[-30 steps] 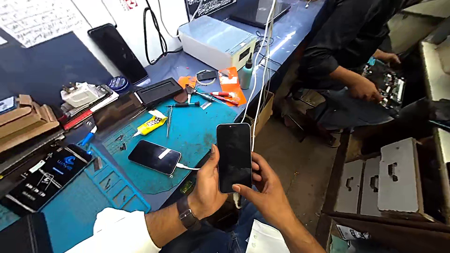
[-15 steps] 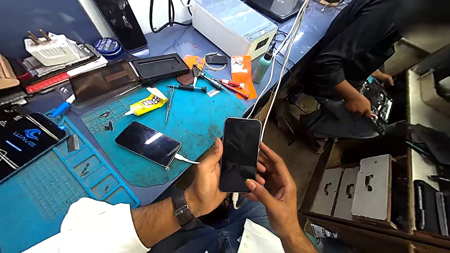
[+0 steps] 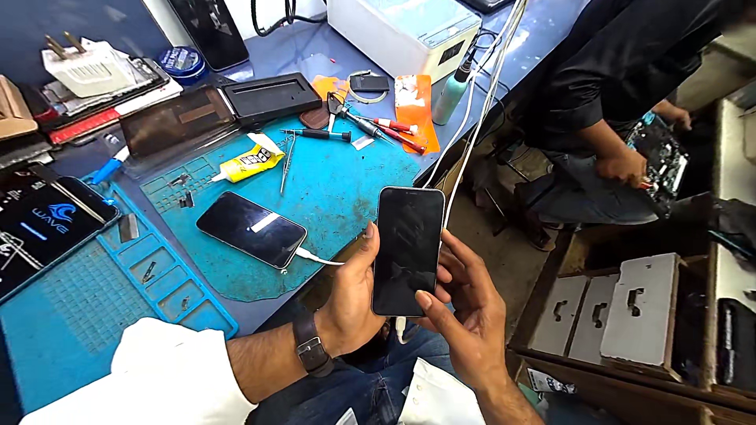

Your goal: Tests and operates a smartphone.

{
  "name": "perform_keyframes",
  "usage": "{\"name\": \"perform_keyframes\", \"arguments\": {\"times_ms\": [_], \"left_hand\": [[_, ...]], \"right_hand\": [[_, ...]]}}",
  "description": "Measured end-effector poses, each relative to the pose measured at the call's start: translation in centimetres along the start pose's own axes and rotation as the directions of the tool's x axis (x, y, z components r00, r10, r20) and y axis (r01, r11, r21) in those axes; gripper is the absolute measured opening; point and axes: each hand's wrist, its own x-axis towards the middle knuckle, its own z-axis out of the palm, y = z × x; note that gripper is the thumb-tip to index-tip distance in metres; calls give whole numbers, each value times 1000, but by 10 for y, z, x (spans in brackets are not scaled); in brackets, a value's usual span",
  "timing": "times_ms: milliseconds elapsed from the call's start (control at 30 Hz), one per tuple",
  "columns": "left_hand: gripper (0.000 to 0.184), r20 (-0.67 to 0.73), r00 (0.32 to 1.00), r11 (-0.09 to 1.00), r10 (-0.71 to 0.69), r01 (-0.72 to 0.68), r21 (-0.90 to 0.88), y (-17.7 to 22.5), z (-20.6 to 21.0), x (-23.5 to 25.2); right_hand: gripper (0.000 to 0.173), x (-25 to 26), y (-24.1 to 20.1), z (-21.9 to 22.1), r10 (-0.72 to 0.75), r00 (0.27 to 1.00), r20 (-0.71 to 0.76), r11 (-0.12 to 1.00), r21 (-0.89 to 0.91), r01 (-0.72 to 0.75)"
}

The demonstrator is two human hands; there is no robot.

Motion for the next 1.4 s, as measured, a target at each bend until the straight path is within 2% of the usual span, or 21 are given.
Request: {"name": "perform_keyframes", "arguments": {"times_ms": [167, 333, 567, 800, 1400], "left_hand": [[64, 7, 1000, 1000, 12, -12, 4, -1, 1, -1], [64, 23, 1000, 1000, 17, -17, -9, -1, 1, -2], [60, 5, 999, 999, 33, -33, -15, -4, 1, -2], [61, 21, 999, 999, 34, -34, -12, -5, 0, -2], [61, 39, 999, 1000, 26, -27, 11, -8, -3, -3]], "right_hand": [[66, 1, -1, -2, -18, 1000, 8, 1000, -8, 18], [77, -3, -1, 1, 28, 999, 22, 1000, 9, -28], [86, -8, 3, 7, 17, 1000, 3, 999, -45, -17], [81, -9, 4, 5, 37, 999, 16, 999, 13, -37], [81, -12, 4, 3, 38, 999, 9, 999, 4, -38]]}}
